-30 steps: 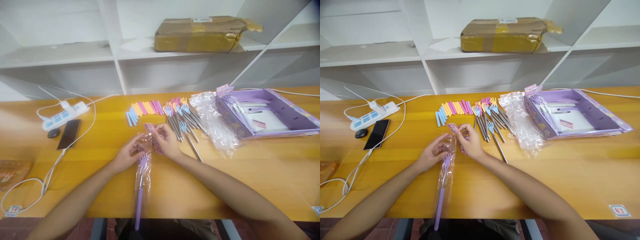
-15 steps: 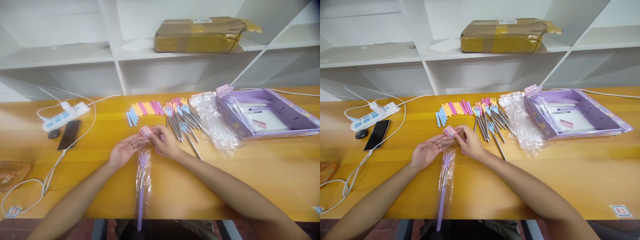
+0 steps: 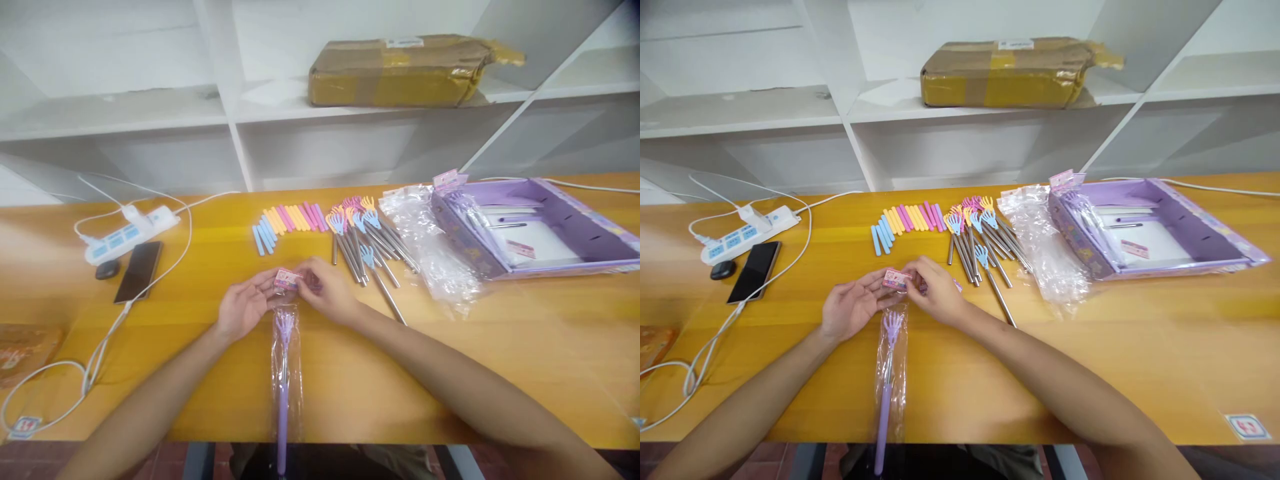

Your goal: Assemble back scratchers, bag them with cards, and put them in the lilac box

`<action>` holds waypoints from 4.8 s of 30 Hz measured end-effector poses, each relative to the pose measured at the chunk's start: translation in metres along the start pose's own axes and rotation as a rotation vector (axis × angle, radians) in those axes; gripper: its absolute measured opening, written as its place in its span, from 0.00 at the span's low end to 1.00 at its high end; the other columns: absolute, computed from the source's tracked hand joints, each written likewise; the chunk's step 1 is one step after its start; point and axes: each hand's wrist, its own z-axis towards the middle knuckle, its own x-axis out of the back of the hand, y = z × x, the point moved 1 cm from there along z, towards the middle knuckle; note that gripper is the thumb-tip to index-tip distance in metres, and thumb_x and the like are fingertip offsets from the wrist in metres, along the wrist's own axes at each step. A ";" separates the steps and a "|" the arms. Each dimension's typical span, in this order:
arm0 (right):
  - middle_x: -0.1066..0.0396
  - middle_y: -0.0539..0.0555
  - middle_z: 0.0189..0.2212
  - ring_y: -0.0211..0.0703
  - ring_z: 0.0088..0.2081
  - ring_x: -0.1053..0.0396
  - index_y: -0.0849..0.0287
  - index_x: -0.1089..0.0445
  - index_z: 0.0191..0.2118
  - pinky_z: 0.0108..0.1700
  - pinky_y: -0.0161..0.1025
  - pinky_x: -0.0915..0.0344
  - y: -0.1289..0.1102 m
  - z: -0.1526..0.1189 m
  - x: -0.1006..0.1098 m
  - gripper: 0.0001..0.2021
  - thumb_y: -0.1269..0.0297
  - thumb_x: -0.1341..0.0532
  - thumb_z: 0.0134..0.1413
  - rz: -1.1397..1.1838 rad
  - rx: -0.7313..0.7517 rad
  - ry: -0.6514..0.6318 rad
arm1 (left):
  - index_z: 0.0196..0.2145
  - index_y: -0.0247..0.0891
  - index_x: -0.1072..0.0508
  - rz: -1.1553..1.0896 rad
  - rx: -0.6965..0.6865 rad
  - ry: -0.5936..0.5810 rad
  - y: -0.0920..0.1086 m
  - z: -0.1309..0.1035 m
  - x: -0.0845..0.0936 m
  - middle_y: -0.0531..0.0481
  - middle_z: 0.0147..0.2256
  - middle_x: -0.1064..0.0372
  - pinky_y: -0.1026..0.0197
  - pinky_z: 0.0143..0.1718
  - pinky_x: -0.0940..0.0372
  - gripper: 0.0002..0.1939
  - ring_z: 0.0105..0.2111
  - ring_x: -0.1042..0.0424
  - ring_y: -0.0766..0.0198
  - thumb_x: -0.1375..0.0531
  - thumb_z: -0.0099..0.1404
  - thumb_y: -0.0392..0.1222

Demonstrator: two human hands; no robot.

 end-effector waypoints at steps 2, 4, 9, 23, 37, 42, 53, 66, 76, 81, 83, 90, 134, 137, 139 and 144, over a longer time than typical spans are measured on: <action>0.30 0.51 0.36 0.40 0.34 0.31 0.56 0.30 0.49 0.37 0.37 0.33 0.000 0.000 0.000 0.07 0.69 0.38 0.67 -0.003 -0.005 -0.001 | 0.59 0.33 0.23 -0.002 -0.004 -0.017 -0.001 0.000 0.000 0.36 0.61 0.26 0.35 0.64 0.36 0.29 0.60 0.29 0.42 0.41 0.68 0.53; 0.30 0.52 0.36 0.40 0.34 0.31 0.56 0.29 0.49 0.37 0.37 0.33 0.001 0.000 0.001 0.07 0.69 0.38 0.68 0.000 -0.001 0.000 | 0.59 0.34 0.24 0.007 -0.004 -0.030 -0.001 0.000 0.000 0.36 0.60 0.26 0.35 0.63 0.35 0.28 0.60 0.29 0.43 0.42 0.68 0.52; 0.31 0.52 0.37 0.40 0.35 0.31 0.56 0.28 0.49 0.37 0.37 0.32 0.000 -0.001 0.002 0.08 0.71 0.39 0.67 0.004 0.030 0.017 | 0.59 0.36 0.25 0.054 0.022 -0.063 -0.001 0.000 -0.002 0.36 0.60 0.27 0.33 0.63 0.36 0.24 0.59 0.28 0.41 0.43 0.71 0.49; 0.30 0.53 0.39 0.38 0.34 0.32 0.56 0.27 0.50 0.36 0.37 0.32 -0.005 0.000 0.002 0.09 0.72 0.40 0.68 0.033 0.028 -0.014 | 0.62 0.37 0.27 0.022 0.035 -0.091 -0.002 0.000 -0.001 0.37 0.63 0.30 0.35 0.62 0.35 0.27 0.57 0.27 0.42 0.43 0.70 0.51; 0.34 0.56 0.46 0.38 0.35 0.32 0.54 0.29 0.50 0.37 0.39 0.30 -0.006 -0.005 -0.005 0.08 0.69 0.38 0.68 0.083 0.035 -0.063 | 0.63 0.37 0.28 0.027 -0.011 -0.055 0.001 -0.002 -0.004 0.37 0.70 0.39 0.41 0.61 0.34 0.28 0.65 0.35 0.42 0.45 0.71 0.53; 0.31 0.56 0.46 0.40 0.37 0.30 0.54 0.29 0.48 0.36 0.38 0.29 -0.007 -0.003 -0.007 0.05 0.65 0.36 0.69 0.131 0.025 -0.043 | 0.63 0.38 0.28 0.041 -0.037 -0.085 0.002 -0.003 -0.006 0.36 0.71 0.40 0.40 0.61 0.34 0.29 0.65 0.35 0.40 0.44 0.72 0.56; 0.27 0.51 0.37 0.41 0.34 0.29 0.50 0.37 0.67 0.39 0.41 0.27 -0.006 -0.006 -0.008 0.23 0.61 0.36 0.71 0.131 -0.064 0.070 | 0.71 0.56 0.39 0.271 -0.014 0.028 -0.013 -0.002 0.001 0.42 0.65 0.30 0.46 0.63 0.34 0.39 0.62 0.27 0.50 0.30 0.68 0.42; 0.31 0.58 0.47 0.39 0.36 0.31 0.54 0.22 0.50 0.39 0.41 0.29 0.010 -0.008 -0.008 0.09 0.67 0.39 0.72 -0.143 0.149 0.049 | 0.58 0.40 0.25 0.433 0.059 -0.008 -0.019 0.000 0.010 0.37 0.56 0.23 0.51 0.58 0.32 0.24 0.57 0.24 0.50 0.29 0.66 0.44; 0.30 0.58 0.50 0.40 0.39 0.31 0.49 0.24 0.56 0.36 0.37 0.33 0.004 -0.013 -0.013 0.13 0.69 0.39 0.70 -0.301 0.215 -0.029 | 0.55 0.39 0.23 0.357 0.008 0.034 -0.019 0.001 0.007 0.40 0.53 0.23 0.55 0.54 0.32 0.21 0.52 0.24 0.53 0.30 0.67 0.47; 0.33 0.61 0.55 0.43 0.42 0.29 0.51 0.26 0.58 0.42 0.43 0.27 0.001 -0.010 -0.009 0.18 0.73 0.39 0.66 -0.304 0.296 -0.076 | 0.52 0.38 0.23 0.379 -0.037 0.138 -0.022 0.002 0.005 0.43 0.48 0.22 0.57 0.49 0.32 0.19 0.45 0.24 0.57 0.34 0.70 0.53; 0.33 0.62 0.56 0.46 0.45 0.28 0.52 0.27 0.57 0.44 0.47 0.26 -0.002 -0.010 -0.007 0.18 0.73 0.40 0.65 -0.285 0.354 -0.095 | 0.51 0.38 0.23 0.448 -0.079 0.199 -0.021 0.002 0.004 0.44 0.47 0.22 0.58 0.48 0.32 0.21 0.45 0.24 0.57 0.34 0.70 0.56; 0.28 0.58 0.45 0.44 0.36 0.27 0.54 0.39 0.65 0.37 0.42 0.27 -0.015 -0.006 -0.015 0.26 0.61 0.33 0.66 0.044 -0.036 -0.034 | 0.38 0.37 0.25 0.570 -0.100 0.285 -0.017 0.000 0.002 0.49 0.36 0.21 0.61 0.38 0.32 0.21 0.35 0.25 0.61 0.30 0.64 0.59; 0.29 0.48 0.32 0.39 0.34 0.32 0.59 0.29 0.52 0.38 0.36 0.35 -0.056 -0.031 0.000 0.18 0.51 0.33 0.65 0.575 -0.609 -0.385 | 0.56 0.38 0.27 0.378 0.033 0.181 -0.012 0.001 0.007 0.49 0.37 0.22 0.68 0.28 0.35 0.31 0.28 0.27 0.67 0.24 0.59 0.47; 0.32 0.45 0.27 0.35 0.28 0.35 0.59 0.28 0.42 0.32 0.34 0.37 -0.076 -0.052 -0.003 0.19 0.48 0.28 0.58 0.733 -0.731 -0.535 | 0.53 0.38 0.25 0.321 0.017 0.209 -0.012 0.002 0.006 0.52 0.33 0.23 0.67 0.27 0.35 0.29 0.25 0.29 0.68 0.23 0.57 0.46; 0.29 0.47 0.29 0.35 0.28 0.35 0.59 0.28 0.39 0.31 0.34 0.38 -0.085 -0.055 0.003 0.23 0.44 0.27 0.53 0.784 -0.784 -0.523 | 0.50 0.36 0.24 0.278 0.028 0.174 -0.013 0.003 0.006 0.49 0.33 0.22 0.64 0.30 0.33 0.26 0.27 0.27 0.65 0.25 0.60 0.53; 0.24 0.54 0.40 0.40 0.40 0.28 0.60 0.25 0.45 0.43 0.37 0.32 -0.088 -0.031 0.090 0.20 0.44 0.33 0.64 0.725 -0.587 -0.385 | 0.48 0.37 0.23 0.194 0.084 -0.033 -0.011 0.006 0.008 0.43 0.36 0.20 0.58 0.33 0.32 0.28 0.29 0.27 0.59 0.41 0.71 0.66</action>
